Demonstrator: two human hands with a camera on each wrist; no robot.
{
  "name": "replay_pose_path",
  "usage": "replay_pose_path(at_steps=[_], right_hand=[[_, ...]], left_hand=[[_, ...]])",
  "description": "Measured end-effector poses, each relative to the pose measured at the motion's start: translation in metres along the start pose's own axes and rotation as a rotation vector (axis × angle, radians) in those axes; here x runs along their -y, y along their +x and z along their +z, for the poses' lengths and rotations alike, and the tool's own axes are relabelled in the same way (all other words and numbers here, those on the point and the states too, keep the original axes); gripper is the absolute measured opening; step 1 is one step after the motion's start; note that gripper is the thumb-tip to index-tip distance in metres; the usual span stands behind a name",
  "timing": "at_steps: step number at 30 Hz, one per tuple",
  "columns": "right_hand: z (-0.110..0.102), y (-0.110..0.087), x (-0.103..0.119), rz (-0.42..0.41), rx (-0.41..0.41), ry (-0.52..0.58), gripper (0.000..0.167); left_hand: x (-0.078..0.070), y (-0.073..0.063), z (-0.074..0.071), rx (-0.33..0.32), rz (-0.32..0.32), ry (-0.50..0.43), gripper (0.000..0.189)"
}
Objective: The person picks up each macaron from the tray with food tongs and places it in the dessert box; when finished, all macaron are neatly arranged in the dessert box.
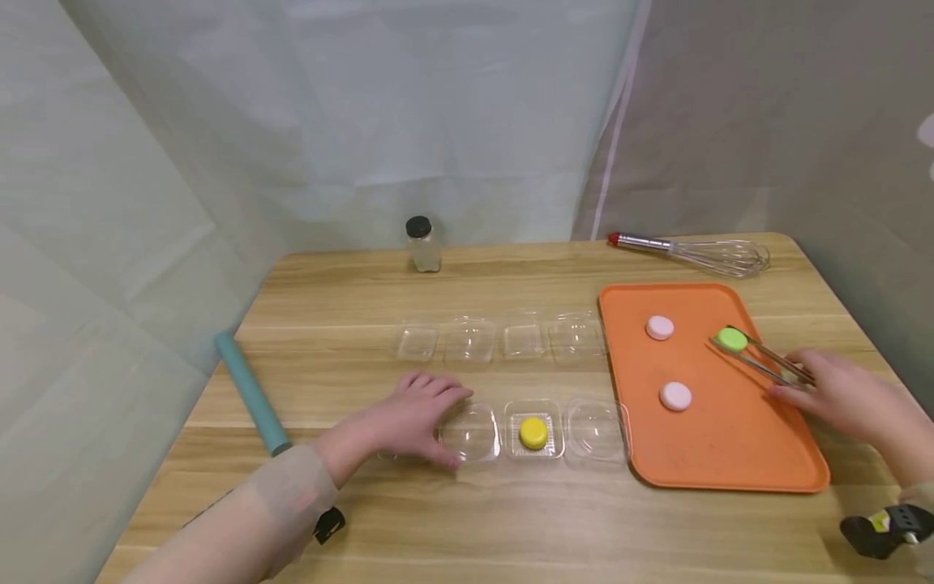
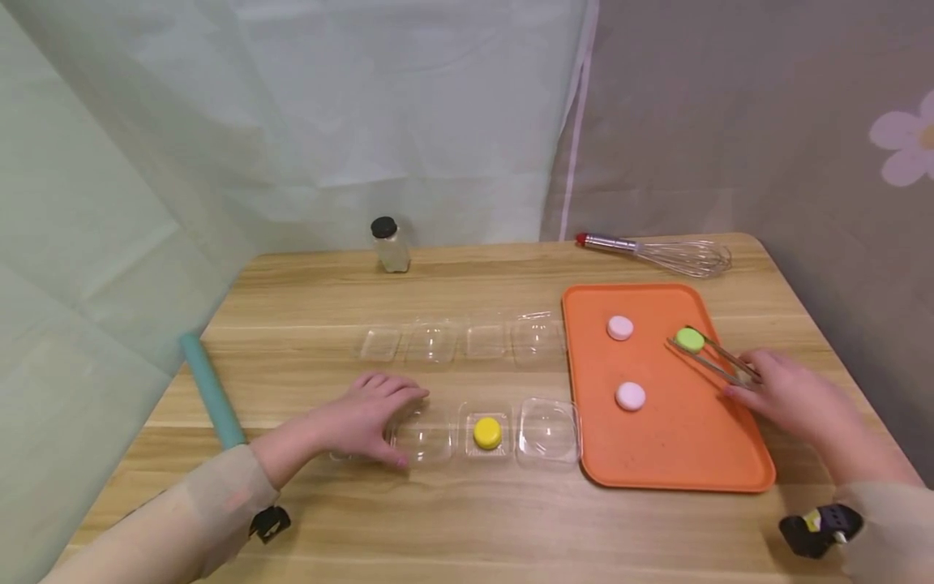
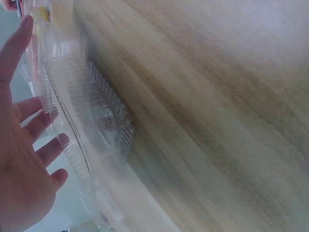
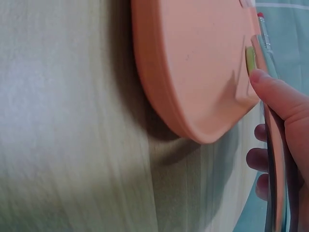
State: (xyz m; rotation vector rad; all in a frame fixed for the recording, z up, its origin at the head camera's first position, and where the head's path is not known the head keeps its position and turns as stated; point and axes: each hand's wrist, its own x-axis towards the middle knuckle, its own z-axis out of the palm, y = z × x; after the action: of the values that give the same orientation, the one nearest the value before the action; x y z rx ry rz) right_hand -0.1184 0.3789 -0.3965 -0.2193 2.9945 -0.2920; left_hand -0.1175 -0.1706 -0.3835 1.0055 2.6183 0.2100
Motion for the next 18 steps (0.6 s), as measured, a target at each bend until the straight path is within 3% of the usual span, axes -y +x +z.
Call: replay_pose_path(at_steps=[9,18], right_hand=[[0.002,0.002,0.0,0.032,0.013,-0.016,0.068],[0.003,0.002,0.0,0.026,0.005,-0.017,0.067]], left_hand=[[0.006,-0.005,0.003,-0.049,0.035,0.002,0.1],[0.028,-0.029,0.006,-0.082,-0.012,-0.004,0.11]])
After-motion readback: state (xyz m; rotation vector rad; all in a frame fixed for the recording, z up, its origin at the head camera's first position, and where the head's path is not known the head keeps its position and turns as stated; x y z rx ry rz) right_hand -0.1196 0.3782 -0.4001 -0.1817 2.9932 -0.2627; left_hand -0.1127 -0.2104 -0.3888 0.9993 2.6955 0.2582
